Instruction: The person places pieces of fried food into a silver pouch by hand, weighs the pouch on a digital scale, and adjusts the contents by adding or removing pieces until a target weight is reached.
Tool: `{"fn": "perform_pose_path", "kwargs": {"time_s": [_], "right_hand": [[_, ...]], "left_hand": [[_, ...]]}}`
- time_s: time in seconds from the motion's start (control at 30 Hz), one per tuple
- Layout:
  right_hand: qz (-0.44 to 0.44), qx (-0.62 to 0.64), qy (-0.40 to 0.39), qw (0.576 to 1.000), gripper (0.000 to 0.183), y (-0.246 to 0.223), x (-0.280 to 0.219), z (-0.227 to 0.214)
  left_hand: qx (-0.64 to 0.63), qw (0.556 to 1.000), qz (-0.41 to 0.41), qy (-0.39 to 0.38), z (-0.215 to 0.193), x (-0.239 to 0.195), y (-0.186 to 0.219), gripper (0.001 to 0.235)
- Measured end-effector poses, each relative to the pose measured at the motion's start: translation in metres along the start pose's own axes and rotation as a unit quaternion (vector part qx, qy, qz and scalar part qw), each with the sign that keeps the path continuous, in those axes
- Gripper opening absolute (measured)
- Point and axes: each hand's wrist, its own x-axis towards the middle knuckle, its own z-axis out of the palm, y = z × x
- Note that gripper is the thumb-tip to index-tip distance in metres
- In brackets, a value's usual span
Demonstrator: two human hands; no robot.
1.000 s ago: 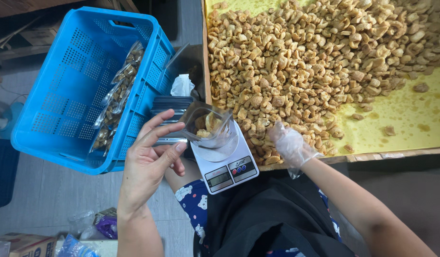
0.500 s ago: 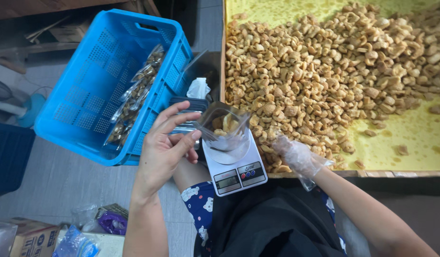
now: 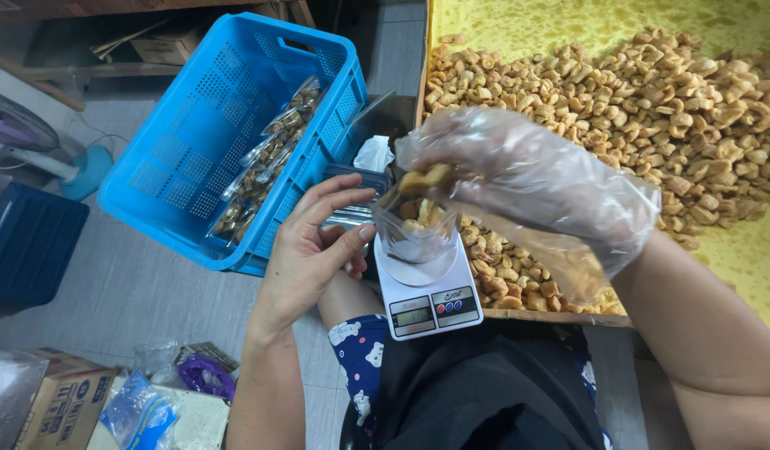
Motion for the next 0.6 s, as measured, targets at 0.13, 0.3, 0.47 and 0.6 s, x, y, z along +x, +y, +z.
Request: {"fn": "perform_pose_path", "kwargs": {"time_s": [0.13,0.3,0.47,0.6], "right_hand": [[-0.049,-0.083,-0.018,0.995,0.038,0.002,0.011,0.010],[0.061,-0.180,-0.117,0.975,0.052,0.012,0.006,0.008],[0.091,-0.233,-0.084,0.964,0.051,0.010,0.002,-0.003],[0.125,-0.200,-0.068,0.969,0.046,0.018,-0.010,-0.009]], "left_hand": [[-0.015,1.000,0.008,0.000,-0.004,-0.003,0.003,0.037],[0.050,0.999,-0.006,0.011,-0.003,0.004,0.005,0.040],[0.292,0.942,0.163,0.005,0.002,0.026,0.007,0.035],[0.283,0.943,0.128,-0.120,0.006,0.046,0.004,0.046]]}}
